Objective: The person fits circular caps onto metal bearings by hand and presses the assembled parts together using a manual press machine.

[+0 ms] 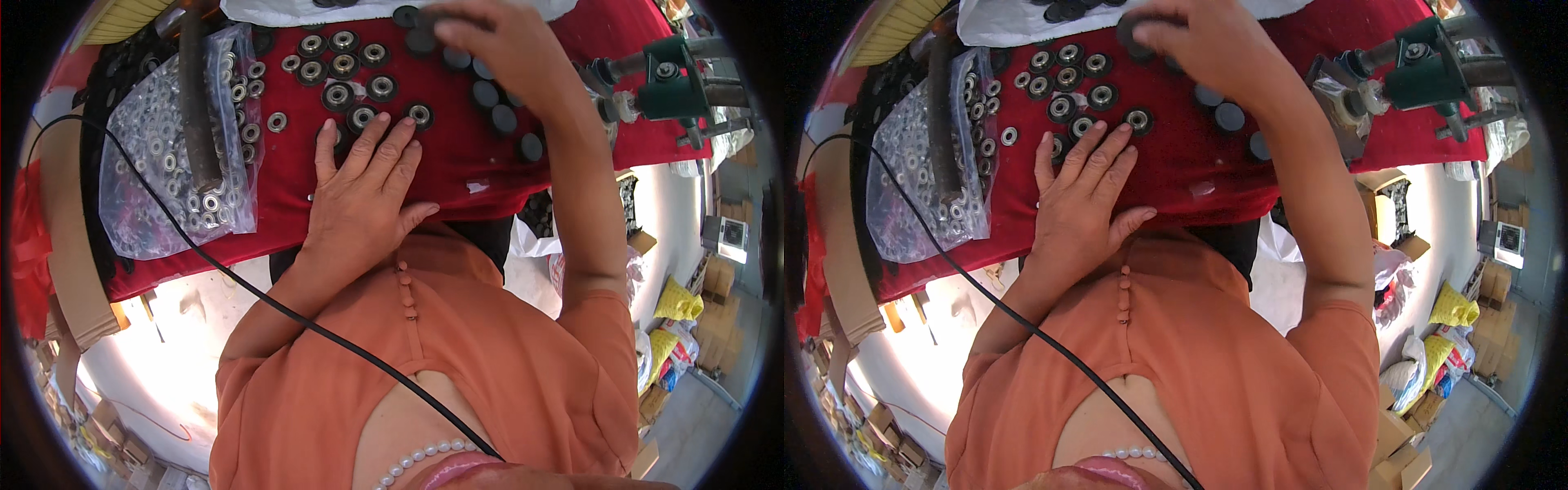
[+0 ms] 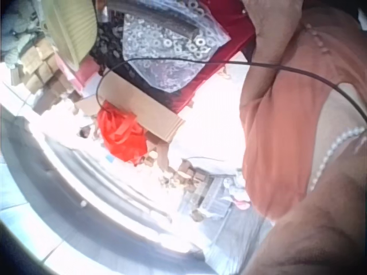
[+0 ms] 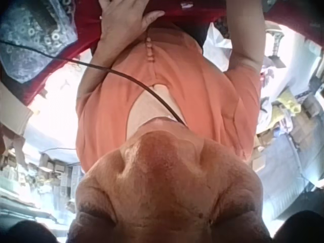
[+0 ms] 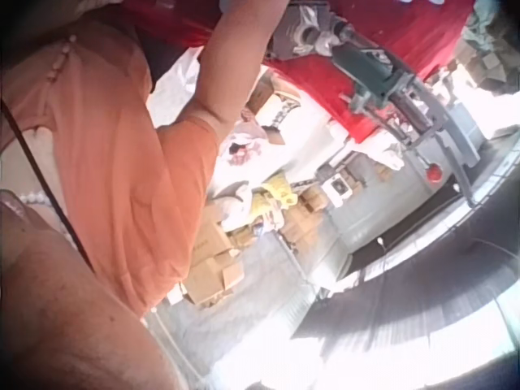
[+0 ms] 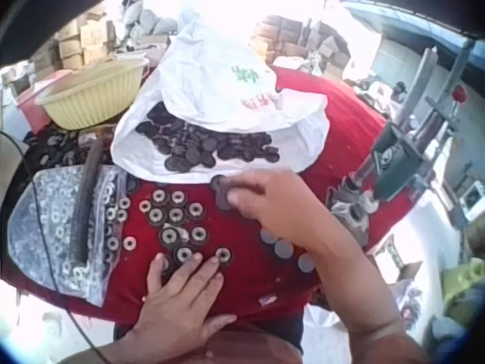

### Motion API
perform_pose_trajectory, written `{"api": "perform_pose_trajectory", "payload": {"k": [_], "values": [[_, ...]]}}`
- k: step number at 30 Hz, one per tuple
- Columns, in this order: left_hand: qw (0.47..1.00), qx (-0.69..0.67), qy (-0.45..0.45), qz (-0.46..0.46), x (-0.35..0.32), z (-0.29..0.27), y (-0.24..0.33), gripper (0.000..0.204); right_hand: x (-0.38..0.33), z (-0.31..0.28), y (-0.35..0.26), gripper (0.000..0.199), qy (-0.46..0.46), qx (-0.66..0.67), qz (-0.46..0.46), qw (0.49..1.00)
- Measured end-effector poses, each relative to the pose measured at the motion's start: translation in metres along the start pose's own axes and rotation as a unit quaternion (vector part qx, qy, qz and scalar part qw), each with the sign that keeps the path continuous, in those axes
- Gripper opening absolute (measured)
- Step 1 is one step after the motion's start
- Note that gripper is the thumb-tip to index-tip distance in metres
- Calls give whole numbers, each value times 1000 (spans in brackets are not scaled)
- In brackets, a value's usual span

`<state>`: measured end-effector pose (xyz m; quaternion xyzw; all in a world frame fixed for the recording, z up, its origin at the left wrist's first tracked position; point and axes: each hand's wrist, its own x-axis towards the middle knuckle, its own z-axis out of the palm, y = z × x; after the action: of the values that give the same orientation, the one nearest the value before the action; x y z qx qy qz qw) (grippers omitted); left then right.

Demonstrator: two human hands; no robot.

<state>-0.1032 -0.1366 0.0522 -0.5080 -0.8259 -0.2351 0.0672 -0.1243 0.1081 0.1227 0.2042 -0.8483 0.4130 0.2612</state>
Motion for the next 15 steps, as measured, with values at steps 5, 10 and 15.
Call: {"api": "perform_pose_trajectory", "payload": {"k": [5,10,15], "values": [[1000,-14,22,9,0,2,0,58,-53,21,-29,20,-99,-40,278,955],[999,-17,33,7,-4,2,0,56,-60,36,-24,18,-93,-76,237,964],[999,-20,37,1,-5,2,0,56,-58,33,-22,16,-35,-79,244,966]]}}
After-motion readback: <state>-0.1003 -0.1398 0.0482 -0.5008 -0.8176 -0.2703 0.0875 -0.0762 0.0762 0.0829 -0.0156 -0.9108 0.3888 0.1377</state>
